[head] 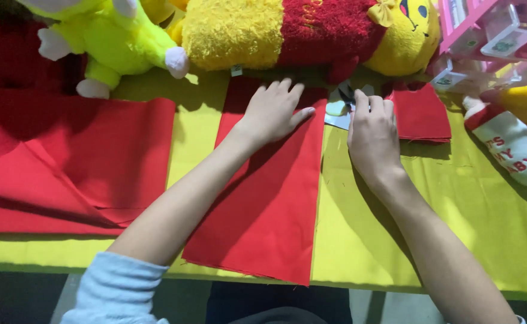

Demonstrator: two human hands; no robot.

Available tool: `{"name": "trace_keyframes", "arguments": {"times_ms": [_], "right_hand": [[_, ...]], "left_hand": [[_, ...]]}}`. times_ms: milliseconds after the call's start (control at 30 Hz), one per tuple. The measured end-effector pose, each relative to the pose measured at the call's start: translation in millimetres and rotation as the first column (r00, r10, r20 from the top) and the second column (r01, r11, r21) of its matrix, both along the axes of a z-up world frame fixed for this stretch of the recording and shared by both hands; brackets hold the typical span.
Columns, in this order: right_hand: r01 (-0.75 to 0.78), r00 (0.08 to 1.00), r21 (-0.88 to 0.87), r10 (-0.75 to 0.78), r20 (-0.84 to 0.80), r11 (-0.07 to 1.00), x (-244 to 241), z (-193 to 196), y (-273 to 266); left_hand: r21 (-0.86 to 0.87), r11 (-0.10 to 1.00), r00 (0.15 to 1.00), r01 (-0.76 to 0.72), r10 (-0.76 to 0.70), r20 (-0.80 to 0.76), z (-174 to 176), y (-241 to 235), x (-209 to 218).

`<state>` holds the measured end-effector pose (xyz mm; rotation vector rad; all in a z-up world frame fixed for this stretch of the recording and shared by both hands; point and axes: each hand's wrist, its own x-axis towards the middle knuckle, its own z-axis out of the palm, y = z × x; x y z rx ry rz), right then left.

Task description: The person folds a piece of red fabric on a yellow table and uses scissors to trim the edges. They cut along the folded sides to create a smaller, even piece of fabric.

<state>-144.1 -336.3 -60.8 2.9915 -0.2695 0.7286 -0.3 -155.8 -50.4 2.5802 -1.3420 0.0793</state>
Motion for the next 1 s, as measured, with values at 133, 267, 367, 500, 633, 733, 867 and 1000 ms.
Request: {"name": "trace_keyframes", "arguments": {"times_ms": [133, 267, 367, 500, 633, 733, 867, 1000], "right_hand": [[0.049, 0.998, -0.008, -0.049, -0.039, 0.999, 0.2, -5.2, -5.9], [0.140, 0.988, -0.149, -0.148, -0.051, 0.979, 2.7, -23.5, -17.8], [0.185, 0.982, -0.180, -0.186, 0.011, 0.966, -4.1, -5.8, -15.2], [0.112, 0.992, 0.419, -0.128, 0.009, 0.901, -18.3, 48.6, 14.4], [-0.111, 0.994, 0.906, 0.059, 0.095, 0.408, -30.1, 65.0, 42.3], [-0.151, 0.974, 0.965, 0.201, 0.107, 0.214, -42.1, 84.0, 73.2], [-0.082, 0.941, 0.966, 0.340, -0.006, 0.246, -44.6, 71.0, 86.2], [0.091, 0.898, 0.965, 0.400, -0.186, 0.245, -44.1, 68.8, 80.4]], "left_hand": [[-0.091, 0.996, 0.995, -0.004, -0.004, -0.096, 4.4, -11.6, 5.9], [-0.257, 0.966, 0.963, 0.009, -0.078, -0.258, 0.8, -10.1, 11.3], [-0.326, 0.945, 0.947, 0.028, -0.129, -0.293, 6.2, -6.7, 20.5], [-0.238, 0.969, 0.950, 0.062, -0.131, -0.285, 40.7, 7.5, 28.2], [-0.266, 0.964, 0.942, 0.011, -0.100, -0.320, 82.8, 43.2, 28.5], [-0.438, 0.882, 0.879, 0.177, -0.342, -0.333, 125.7, 76.0, 16.3], [-0.525, 0.834, 0.933, 0.169, -0.306, -0.187, 157.2, 105.3, -10.5], [-0.558, 0.820, 0.960, 0.123, -0.240, -0.141, 156.9, 123.8, -12.3]]}}
